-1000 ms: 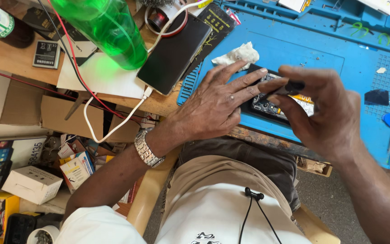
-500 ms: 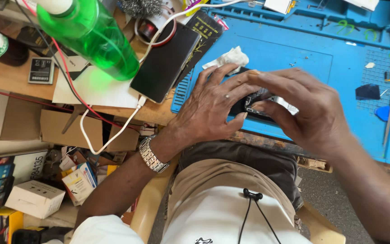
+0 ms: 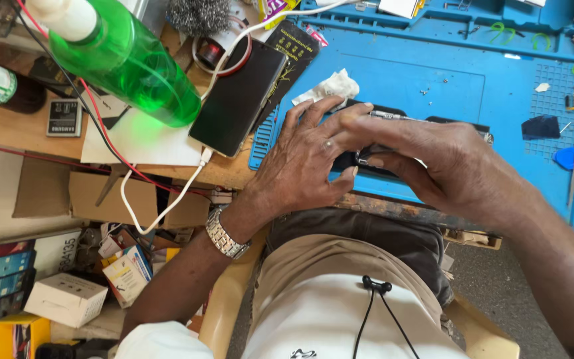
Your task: The person uses a screwdriver to remove screws from the internal chassis of a smartphone, manipulates internal components including a circuit board and cables, and then attaches a blue back cover onto the phone.
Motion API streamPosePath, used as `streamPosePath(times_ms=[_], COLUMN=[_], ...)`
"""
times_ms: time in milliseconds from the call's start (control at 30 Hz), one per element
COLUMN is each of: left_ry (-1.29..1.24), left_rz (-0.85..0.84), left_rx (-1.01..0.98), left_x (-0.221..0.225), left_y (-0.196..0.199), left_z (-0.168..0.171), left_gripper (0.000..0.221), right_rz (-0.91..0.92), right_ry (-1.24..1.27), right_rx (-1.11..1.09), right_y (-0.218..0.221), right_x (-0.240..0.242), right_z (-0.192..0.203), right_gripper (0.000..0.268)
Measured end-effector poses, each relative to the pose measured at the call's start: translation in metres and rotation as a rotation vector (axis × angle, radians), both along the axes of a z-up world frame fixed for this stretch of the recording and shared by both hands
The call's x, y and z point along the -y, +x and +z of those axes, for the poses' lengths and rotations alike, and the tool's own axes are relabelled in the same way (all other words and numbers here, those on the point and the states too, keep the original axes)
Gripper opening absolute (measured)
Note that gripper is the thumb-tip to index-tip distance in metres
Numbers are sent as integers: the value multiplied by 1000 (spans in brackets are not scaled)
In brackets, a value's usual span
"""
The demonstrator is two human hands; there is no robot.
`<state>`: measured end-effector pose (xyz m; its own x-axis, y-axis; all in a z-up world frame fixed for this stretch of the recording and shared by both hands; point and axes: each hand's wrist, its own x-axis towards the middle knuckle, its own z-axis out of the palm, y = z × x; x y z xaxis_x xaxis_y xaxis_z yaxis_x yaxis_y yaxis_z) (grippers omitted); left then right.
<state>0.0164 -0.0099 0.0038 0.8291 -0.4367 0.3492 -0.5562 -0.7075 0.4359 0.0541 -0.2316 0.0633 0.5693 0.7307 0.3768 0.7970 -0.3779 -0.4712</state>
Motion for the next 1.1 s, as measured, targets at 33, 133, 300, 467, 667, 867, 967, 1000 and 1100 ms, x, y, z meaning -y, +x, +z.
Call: streamPosePath(times_ms=[33,133,300,467,667,867,967,1000,1100], left_ry=[-8,-34,-66,-111,-30,-56,-69,-74,-76], left_rz=[-4,22,146,164,204,199,193,203,229], left_rx=[2,-19,-15,38,-15,-32,-16,-11,-21], left_x=[0,6,27,31,33,36,36,36,37], left_y=[-1,-4,-6,-8,-7,-7,-8,-7,-8], left_z=[0,1,-2,-4,0,1,2,3,3], left_gripper=[61,57,51,54,54,65,55,56,55], right_rz=[10,-59,40,59,68,45,135,72,8], right_ry=[-26,6,45,-29,2,-6,19,-6,11], right_rx=[-23,24,-48,-65,-57,-115,-182,-142,-62], right_y=[-2,0,8,7,8,3,4,3,-3], right_x=[0,-9,-11,-4,-8,-12,-5,-5,-1], right_z=[2,9,18,11,21,23,16,12,-2], right_gripper=[55,54,54,61,60,61,62,60,57])
